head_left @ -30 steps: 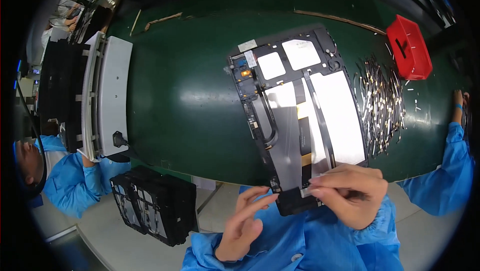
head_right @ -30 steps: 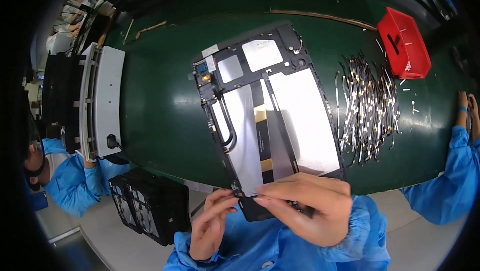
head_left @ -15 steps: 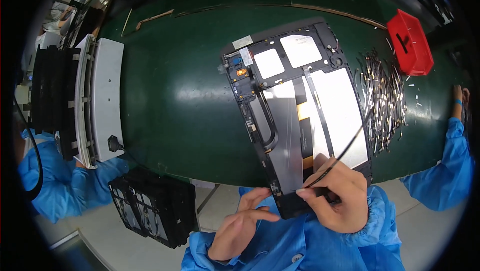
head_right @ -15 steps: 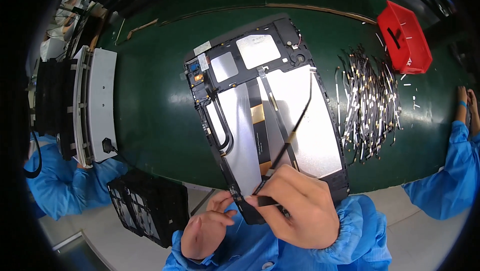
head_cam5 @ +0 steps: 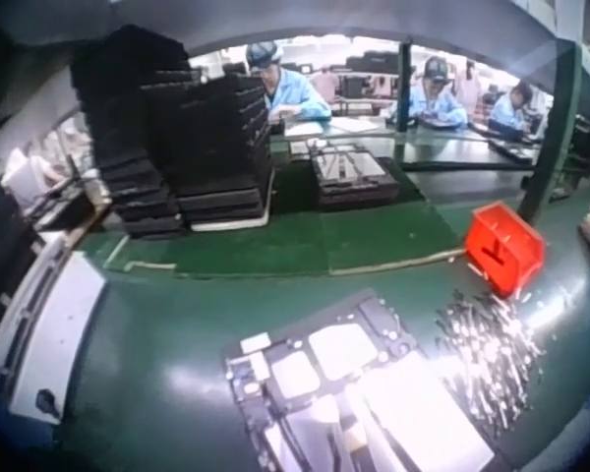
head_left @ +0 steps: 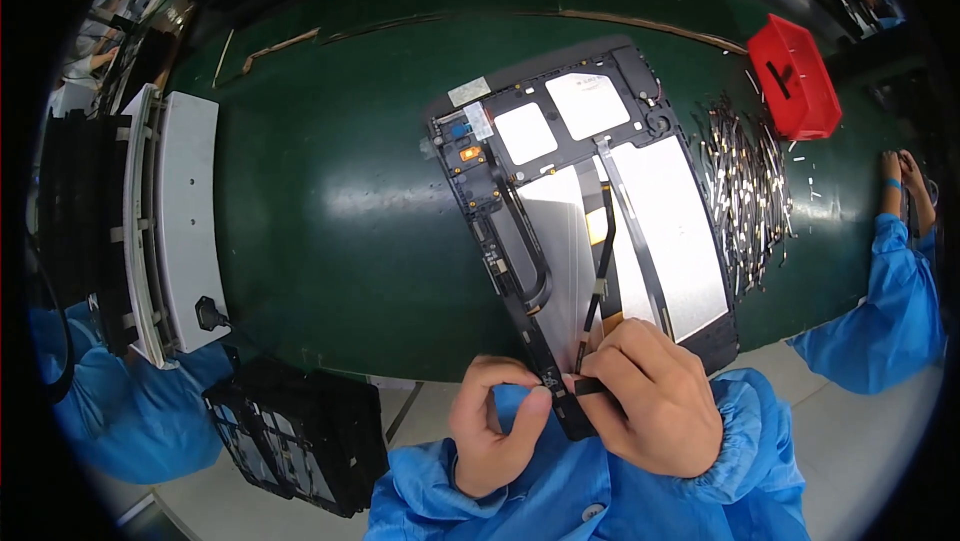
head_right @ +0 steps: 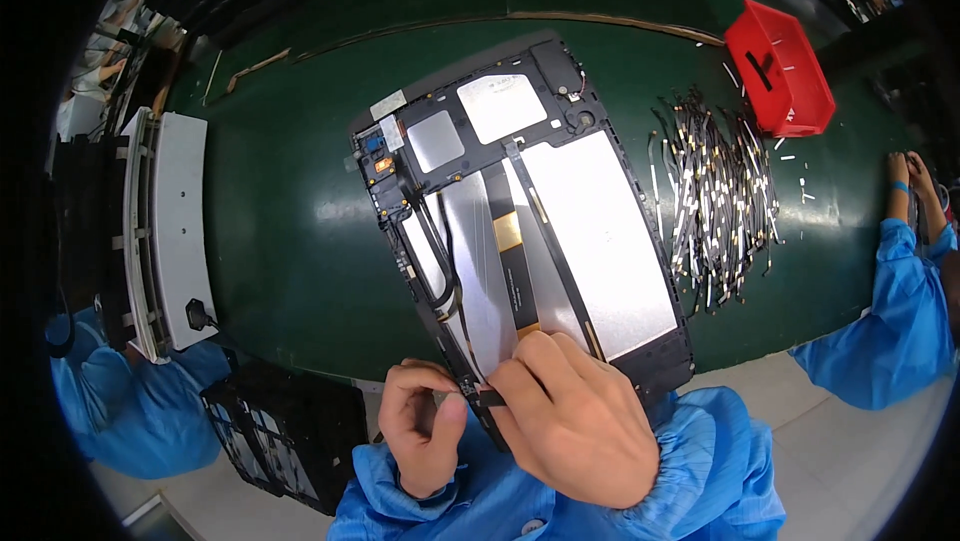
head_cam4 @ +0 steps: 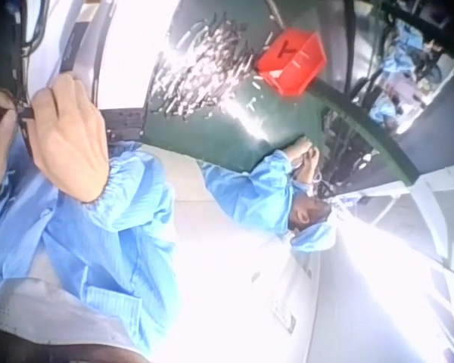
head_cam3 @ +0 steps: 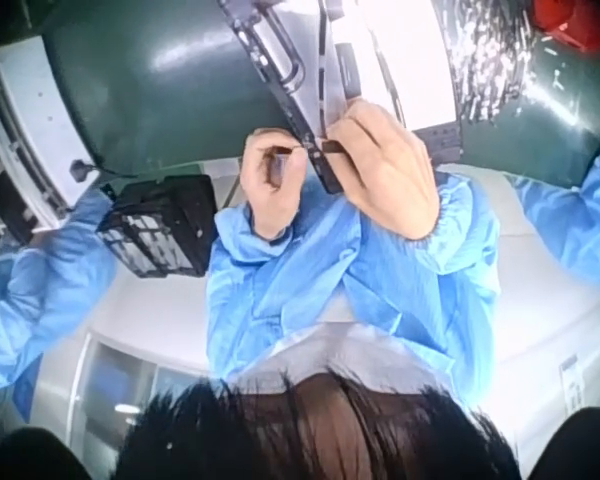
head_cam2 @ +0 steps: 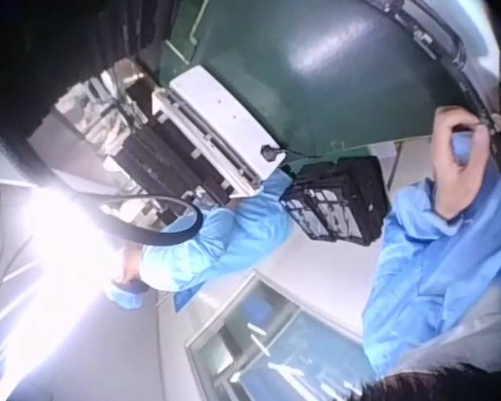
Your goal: The person assembles internal components of a tablet chassis by connecting ribbon cables and applying adhesive tape to a battery and other internal components, using tweezers to manipulate the small parts.
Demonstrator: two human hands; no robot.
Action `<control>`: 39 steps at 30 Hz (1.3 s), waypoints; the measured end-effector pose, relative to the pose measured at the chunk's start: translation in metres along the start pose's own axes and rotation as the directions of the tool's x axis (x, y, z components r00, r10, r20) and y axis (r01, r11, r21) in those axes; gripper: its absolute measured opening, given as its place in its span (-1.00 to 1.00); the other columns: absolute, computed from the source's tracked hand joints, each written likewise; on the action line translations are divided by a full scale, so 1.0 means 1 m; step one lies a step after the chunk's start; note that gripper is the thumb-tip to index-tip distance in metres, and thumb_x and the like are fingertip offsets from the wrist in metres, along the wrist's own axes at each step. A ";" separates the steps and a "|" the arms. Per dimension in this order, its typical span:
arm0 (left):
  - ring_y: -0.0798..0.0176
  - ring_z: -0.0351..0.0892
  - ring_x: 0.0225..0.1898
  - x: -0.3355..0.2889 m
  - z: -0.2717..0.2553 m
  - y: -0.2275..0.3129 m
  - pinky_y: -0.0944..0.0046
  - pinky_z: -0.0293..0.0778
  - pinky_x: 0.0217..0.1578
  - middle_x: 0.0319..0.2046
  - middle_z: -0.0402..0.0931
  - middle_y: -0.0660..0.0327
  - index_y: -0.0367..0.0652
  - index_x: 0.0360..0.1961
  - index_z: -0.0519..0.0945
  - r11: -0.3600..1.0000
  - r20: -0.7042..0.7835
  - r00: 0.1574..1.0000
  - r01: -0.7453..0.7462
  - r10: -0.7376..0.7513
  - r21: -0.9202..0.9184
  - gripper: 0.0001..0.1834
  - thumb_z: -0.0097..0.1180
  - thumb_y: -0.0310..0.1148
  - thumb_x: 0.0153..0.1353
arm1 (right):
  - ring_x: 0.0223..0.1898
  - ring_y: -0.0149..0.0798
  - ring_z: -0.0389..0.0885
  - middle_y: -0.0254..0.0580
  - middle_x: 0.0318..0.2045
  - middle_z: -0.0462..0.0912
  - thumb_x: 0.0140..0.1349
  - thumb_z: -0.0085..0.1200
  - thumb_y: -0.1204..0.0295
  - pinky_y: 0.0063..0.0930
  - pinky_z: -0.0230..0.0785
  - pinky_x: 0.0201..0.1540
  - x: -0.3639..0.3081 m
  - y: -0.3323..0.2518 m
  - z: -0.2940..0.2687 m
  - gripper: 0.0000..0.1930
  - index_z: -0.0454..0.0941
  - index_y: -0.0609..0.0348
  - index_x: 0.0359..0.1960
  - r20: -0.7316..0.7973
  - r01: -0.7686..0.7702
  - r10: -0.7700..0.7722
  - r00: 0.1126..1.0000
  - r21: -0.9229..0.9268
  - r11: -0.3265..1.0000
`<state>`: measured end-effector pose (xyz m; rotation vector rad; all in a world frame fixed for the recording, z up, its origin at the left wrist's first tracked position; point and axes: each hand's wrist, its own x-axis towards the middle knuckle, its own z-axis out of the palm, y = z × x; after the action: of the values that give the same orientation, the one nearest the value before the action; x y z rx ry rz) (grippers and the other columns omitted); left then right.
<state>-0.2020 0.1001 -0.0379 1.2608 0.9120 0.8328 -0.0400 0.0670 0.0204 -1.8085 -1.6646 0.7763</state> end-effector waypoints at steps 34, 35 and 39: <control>0.35 0.53 -0.45 0.011 -0.005 0.009 0.42 0.40 -0.40 -0.47 0.52 0.18 -0.25 -0.38 0.51 0.950 0.020 0.995 -0.104 0.102 0.295 -0.82 0.28 -0.54 -0.01 | -0.43 -0.08 0.48 -0.14 -0.43 0.42 -0.20 0.19 0.63 -0.30 0.37 -0.39 -0.001 -0.002 0.006 -0.70 0.51 0.28 -0.33 -0.059 0.011 -0.010 0.998 0.010 1.000; 0.37 0.53 -0.45 0.012 -0.009 0.009 0.44 0.40 -0.39 -0.47 0.53 0.19 -0.25 -0.39 0.52 0.978 0.050 0.999 -0.004 -0.007 0.208 -0.82 0.28 -0.54 -0.02 | -0.43 -0.07 0.48 -0.14 -0.43 0.42 -0.21 0.19 0.64 -0.31 0.37 -0.40 -0.001 -0.002 0.006 -0.70 0.51 0.28 -0.33 -0.058 0.018 -0.017 0.998 0.014 1.000; 0.41 0.53 -0.42 0.012 -0.016 -0.003 0.45 0.41 -0.36 -0.45 0.54 0.19 -0.25 -0.37 0.53 0.994 0.123 0.986 0.110 -0.112 0.019 -0.82 0.29 -0.54 -0.01 | -0.44 -0.09 0.49 -0.15 -0.45 0.41 -0.18 0.19 0.63 -0.32 0.37 -0.40 0.000 -0.004 0.001 -0.71 0.52 0.27 -0.31 0.023 0.029 -0.029 0.999 -0.003 1.000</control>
<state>-0.2115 0.1176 -0.0433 1.2462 0.8803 0.6548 -0.0431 0.0672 0.0228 -1.7800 -1.7046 0.7851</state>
